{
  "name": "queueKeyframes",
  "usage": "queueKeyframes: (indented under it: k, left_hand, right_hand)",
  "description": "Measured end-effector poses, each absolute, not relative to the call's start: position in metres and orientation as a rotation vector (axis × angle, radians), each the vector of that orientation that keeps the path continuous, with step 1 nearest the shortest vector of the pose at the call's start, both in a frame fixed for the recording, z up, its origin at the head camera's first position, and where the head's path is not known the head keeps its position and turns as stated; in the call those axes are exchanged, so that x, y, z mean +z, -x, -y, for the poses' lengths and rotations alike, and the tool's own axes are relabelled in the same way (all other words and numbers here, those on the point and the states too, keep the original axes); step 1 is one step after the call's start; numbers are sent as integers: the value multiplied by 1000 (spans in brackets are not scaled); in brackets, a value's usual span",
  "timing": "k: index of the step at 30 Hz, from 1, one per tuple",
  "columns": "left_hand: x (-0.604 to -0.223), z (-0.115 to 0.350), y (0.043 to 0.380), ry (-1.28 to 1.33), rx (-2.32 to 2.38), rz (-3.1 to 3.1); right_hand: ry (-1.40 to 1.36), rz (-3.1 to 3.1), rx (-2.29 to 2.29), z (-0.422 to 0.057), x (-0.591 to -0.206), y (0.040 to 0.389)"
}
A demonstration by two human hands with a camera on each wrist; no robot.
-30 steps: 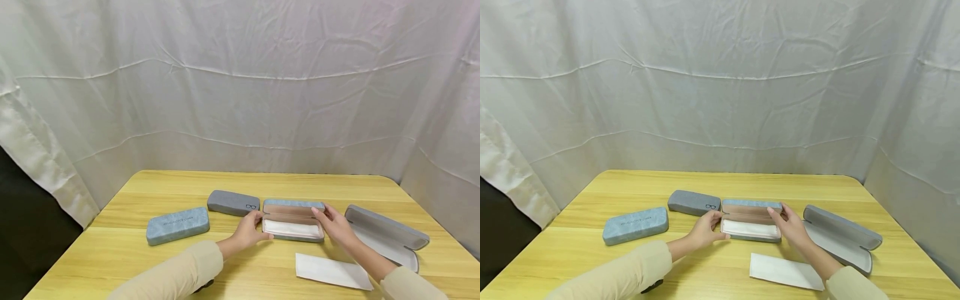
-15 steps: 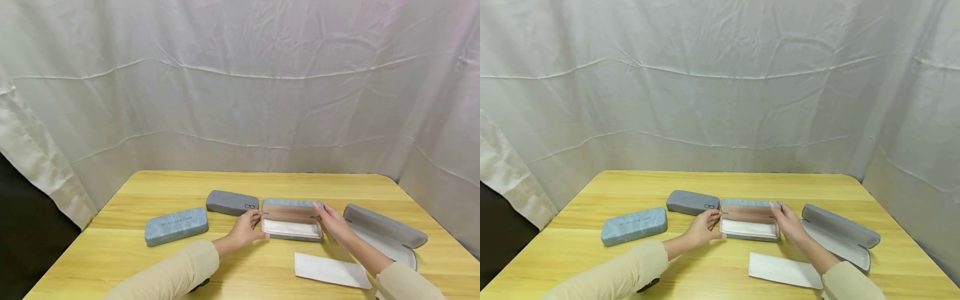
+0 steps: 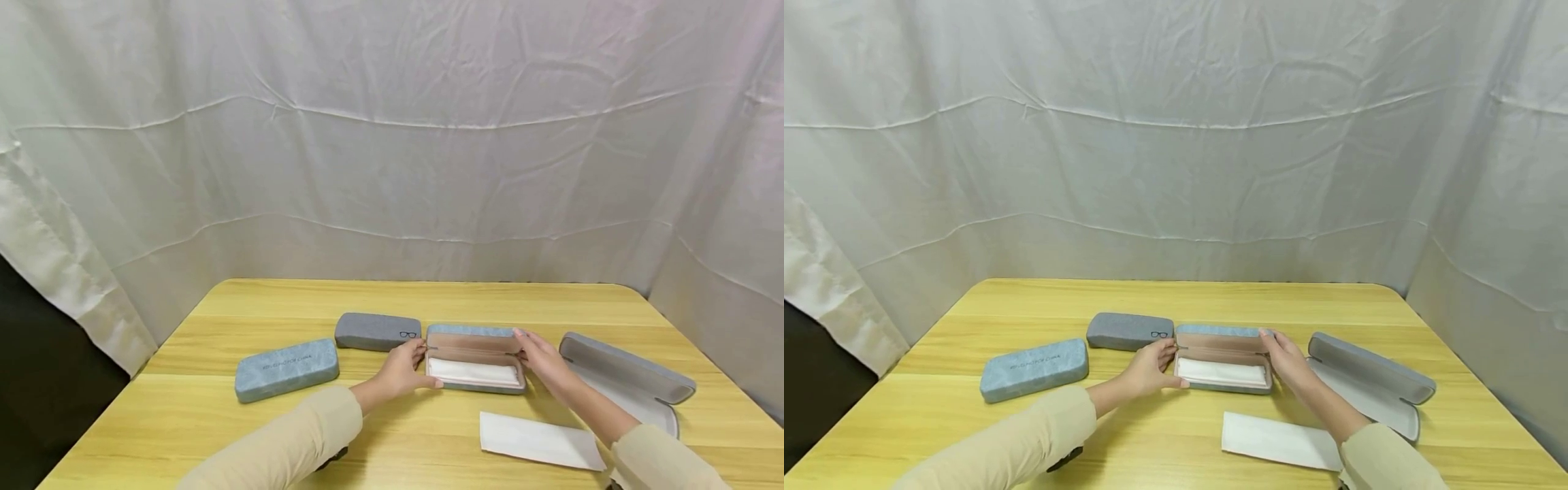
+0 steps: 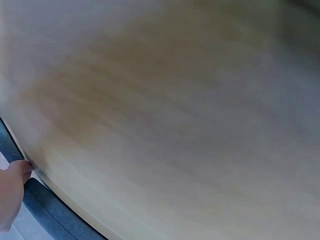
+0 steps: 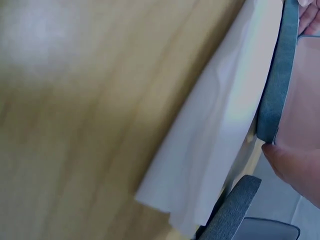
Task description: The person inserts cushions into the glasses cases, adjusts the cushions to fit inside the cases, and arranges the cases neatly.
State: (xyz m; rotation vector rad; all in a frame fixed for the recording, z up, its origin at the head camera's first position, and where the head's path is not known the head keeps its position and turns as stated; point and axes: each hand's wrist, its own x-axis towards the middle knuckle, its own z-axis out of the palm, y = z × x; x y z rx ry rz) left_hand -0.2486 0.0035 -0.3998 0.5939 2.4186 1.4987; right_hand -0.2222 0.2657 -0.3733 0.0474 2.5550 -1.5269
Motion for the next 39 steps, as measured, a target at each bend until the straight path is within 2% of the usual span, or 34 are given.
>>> queueKeyframes:
  k: [21, 39]
  left_hand:
    - [-404, 2, 260, -666, 1430, -2379]
    - [-407, 0, 262, -675, 1416, -2398]
  right_hand:
    - [157, -2329, -1586, -288, -378, 248]
    - [280, -2284, -1566, -297, -375, 255]
